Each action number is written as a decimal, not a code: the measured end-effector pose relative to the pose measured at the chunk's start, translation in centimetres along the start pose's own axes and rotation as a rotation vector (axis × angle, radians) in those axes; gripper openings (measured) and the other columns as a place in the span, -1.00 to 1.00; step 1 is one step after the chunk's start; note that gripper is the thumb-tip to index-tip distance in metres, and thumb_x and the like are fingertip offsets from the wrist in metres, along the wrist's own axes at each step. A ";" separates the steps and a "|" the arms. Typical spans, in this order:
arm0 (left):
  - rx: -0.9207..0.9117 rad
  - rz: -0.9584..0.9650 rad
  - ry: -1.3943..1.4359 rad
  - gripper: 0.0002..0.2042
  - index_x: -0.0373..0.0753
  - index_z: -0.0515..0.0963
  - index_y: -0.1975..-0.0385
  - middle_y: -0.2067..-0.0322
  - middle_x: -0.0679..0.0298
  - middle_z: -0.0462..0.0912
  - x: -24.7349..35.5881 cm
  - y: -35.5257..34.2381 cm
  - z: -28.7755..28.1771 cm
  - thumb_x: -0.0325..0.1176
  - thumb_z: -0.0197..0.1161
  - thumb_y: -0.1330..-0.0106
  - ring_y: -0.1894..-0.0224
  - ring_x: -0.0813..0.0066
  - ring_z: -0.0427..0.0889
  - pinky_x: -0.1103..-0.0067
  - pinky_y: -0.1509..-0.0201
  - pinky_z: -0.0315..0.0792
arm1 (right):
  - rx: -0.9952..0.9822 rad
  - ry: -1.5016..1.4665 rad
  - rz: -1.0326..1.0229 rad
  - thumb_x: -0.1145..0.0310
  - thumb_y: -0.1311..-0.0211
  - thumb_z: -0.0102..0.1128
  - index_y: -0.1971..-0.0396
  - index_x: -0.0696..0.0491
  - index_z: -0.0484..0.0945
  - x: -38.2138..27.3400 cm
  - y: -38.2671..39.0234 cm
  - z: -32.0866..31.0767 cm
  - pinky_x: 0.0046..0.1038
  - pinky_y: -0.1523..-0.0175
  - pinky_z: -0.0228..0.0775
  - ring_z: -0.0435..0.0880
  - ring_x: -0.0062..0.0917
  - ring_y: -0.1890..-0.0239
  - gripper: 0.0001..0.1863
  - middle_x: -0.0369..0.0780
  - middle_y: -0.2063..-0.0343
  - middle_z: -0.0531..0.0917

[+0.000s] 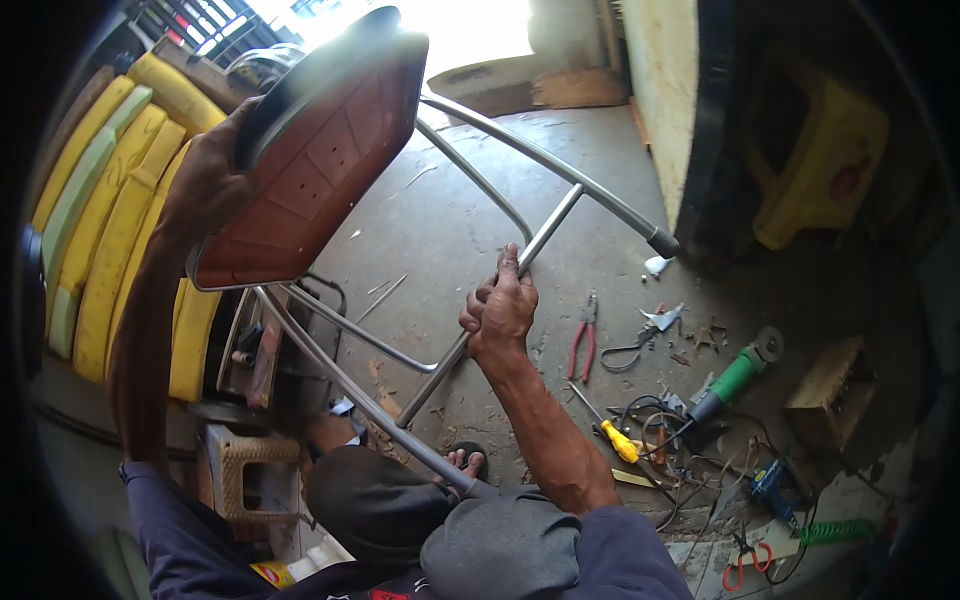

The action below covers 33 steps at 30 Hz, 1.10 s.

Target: The person reupholsters a folding chair, using shears to trim black fabric, fitting the fabric over a seat cushion, and then using a screwdriver to reattach the upholstered seat to the metal chair frame.

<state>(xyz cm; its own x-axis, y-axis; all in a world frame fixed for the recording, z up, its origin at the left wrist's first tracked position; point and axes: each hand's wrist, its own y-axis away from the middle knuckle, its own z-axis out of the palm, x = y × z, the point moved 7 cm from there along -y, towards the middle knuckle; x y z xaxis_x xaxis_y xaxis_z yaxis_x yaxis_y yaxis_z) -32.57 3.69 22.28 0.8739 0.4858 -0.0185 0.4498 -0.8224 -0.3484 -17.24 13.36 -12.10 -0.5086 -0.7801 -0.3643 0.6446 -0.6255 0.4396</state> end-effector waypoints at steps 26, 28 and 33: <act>-0.358 -0.150 0.667 -0.21 -0.49 0.36 -0.32 0.08 0.12 0.65 -4.7 -5.5 16.4 -0.59 0.14 0.14 0.15 0.39 0.61 0.57 0.05 0.52 | -0.167 0.087 -0.143 0.07 -0.61 0.02 0.21 -0.07 0.23 -7.6 2.0 -0.8 -0.47 0.54 0.43 0.43 -0.66 0.63 -0.71 -0.35 0.57 0.35; -0.303 -0.155 0.744 -0.23 -0.50 0.37 -0.30 0.09 0.12 0.65 -5.7 -4.9 17.2 -0.61 0.14 0.12 0.11 0.35 0.61 0.58 -0.03 0.50 | -0.270 0.116 -0.092 0.04 -0.62 -0.02 0.10 -0.04 0.27 -7.0 1.6 -0.6 -0.34 0.36 0.58 0.57 -0.54 0.48 -0.70 -0.30 0.51 0.43; -0.489 -0.262 0.737 -0.16 -0.44 0.32 -0.38 -0.06 0.18 0.60 -8.8 -5.0 21.1 -0.64 0.08 0.14 0.00 0.50 0.59 0.66 -0.13 0.47 | -0.289 0.450 -0.013 -0.18 -0.59 -0.15 -0.09 0.10 0.48 -7.9 -2.0 -6.6 -0.24 0.16 0.69 0.75 -0.35 0.26 -0.40 -0.15 0.29 0.69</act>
<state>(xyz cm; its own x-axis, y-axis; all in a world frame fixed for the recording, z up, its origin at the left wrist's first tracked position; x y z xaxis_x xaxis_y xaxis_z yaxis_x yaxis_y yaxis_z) -46.44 9.74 4.39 0.5547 0.5004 0.6648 0.5310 -0.8280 0.1801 -10.74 20.84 -15.56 -0.2638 -0.6506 -0.7122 0.8029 -0.5572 0.2116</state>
